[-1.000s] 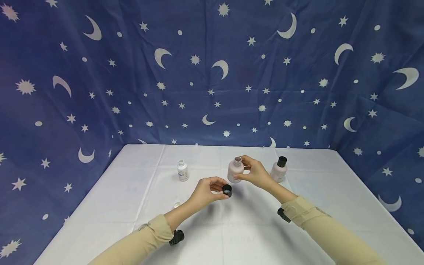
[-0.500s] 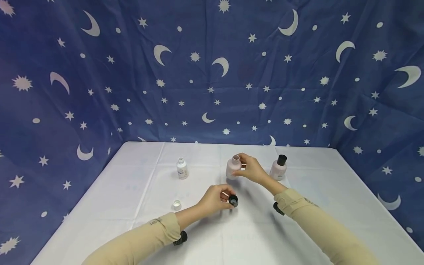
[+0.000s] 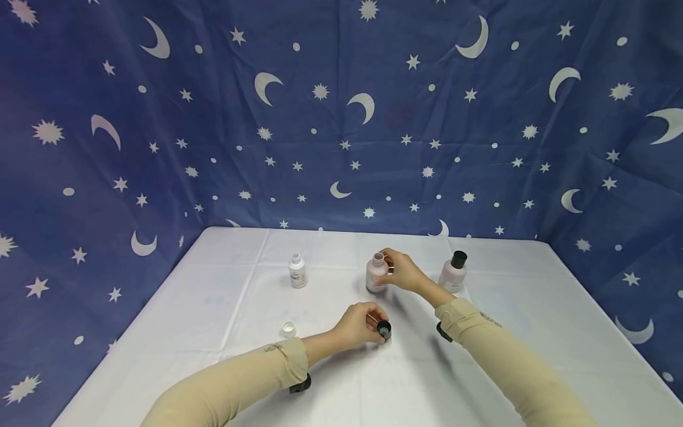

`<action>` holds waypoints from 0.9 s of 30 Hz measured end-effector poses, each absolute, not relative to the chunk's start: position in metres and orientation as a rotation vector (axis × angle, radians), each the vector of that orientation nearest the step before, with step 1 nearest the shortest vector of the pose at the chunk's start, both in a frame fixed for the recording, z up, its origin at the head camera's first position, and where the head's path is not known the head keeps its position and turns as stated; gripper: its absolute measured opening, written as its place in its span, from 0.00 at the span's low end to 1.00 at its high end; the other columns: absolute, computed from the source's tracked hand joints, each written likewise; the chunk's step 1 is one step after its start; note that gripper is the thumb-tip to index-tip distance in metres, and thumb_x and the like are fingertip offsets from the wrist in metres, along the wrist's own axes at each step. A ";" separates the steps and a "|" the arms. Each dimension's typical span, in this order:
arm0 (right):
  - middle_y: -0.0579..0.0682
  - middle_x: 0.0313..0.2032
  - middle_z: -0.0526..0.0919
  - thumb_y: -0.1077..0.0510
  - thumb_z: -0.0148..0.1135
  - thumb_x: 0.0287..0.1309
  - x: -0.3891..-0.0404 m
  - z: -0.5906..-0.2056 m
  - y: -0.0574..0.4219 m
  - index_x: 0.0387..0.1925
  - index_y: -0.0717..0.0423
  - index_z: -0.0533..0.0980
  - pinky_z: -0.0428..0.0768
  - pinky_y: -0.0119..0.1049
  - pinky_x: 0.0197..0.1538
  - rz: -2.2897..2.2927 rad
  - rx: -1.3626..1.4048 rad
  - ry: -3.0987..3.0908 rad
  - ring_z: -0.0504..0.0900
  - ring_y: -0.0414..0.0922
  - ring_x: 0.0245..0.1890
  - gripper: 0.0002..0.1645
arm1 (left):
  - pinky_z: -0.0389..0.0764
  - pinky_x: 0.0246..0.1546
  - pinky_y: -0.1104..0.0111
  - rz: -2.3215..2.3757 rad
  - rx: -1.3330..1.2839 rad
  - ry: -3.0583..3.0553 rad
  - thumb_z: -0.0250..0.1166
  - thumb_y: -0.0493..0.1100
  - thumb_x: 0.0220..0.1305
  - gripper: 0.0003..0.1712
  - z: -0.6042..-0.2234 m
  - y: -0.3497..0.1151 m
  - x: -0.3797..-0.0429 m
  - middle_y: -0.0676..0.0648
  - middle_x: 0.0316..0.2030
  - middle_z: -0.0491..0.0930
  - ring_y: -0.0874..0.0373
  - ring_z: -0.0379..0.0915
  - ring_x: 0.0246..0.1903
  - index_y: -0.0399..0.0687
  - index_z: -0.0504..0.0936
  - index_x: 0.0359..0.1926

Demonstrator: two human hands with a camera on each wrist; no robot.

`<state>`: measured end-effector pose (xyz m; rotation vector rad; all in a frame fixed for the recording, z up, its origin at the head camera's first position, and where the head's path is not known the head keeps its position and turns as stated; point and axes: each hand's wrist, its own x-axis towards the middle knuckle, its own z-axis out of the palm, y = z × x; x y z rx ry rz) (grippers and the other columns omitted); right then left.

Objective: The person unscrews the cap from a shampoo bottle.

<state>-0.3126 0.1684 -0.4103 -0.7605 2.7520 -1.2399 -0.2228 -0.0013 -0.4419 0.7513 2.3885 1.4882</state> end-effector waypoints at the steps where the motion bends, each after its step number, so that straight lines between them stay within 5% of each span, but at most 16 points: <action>1: 0.67 0.51 0.77 0.67 0.72 0.46 -0.313 -0.410 0.168 0.54 0.71 0.67 0.80 0.47 0.53 -1.238 -0.757 2.747 0.77 0.61 0.53 0.33 | 0.80 0.33 0.80 1.481 0.747 2.396 0.72 0.23 0.40 0.19 -0.442 0.000 -0.223 0.39 0.35 0.82 0.55 0.80 0.32 0.33 0.79 0.36; 7: 0.67 0.49 0.79 0.68 0.71 0.46 -0.313 -0.413 0.164 0.54 0.71 0.67 0.81 0.46 0.52 -1.197 -0.731 2.750 0.79 0.59 0.51 0.33 | 0.76 0.30 0.82 1.423 0.743 2.406 0.74 0.24 0.38 0.19 -0.445 0.006 -0.225 0.41 0.31 0.81 0.57 0.78 0.29 0.33 0.79 0.35; 16: 0.62 0.40 0.81 0.65 0.73 0.45 -0.319 -0.409 0.161 0.50 0.70 0.70 0.77 0.37 0.37 -0.947 -0.677 2.863 0.77 0.48 0.35 0.30 | 0.74 0.28 0.83 1.411 0.745 2.394 0.75 0.26 0.38 0.17 -0.450 0.007 -0.228 0.44 0.28 0.80 0.61 0.74 0.27 0.33 0.80 0.33; 27: 0.64 0.45 0.80 0.64 0.74 0.43 -0.328 -0.403 0.154 0.53 0.70 0.71 0.81 0.43 0.46 -0.823 -0.584 2.891 0.80 0.53 0.42 0.33 | 0.72 0.27 0.82 1.359 0.745 2.433 0.75 0.25 0.35 0.18 -0.451 0.006 -0.229 0.48 0.26 0.78 0.66 0.69 0.25 0.35 0.80 0.32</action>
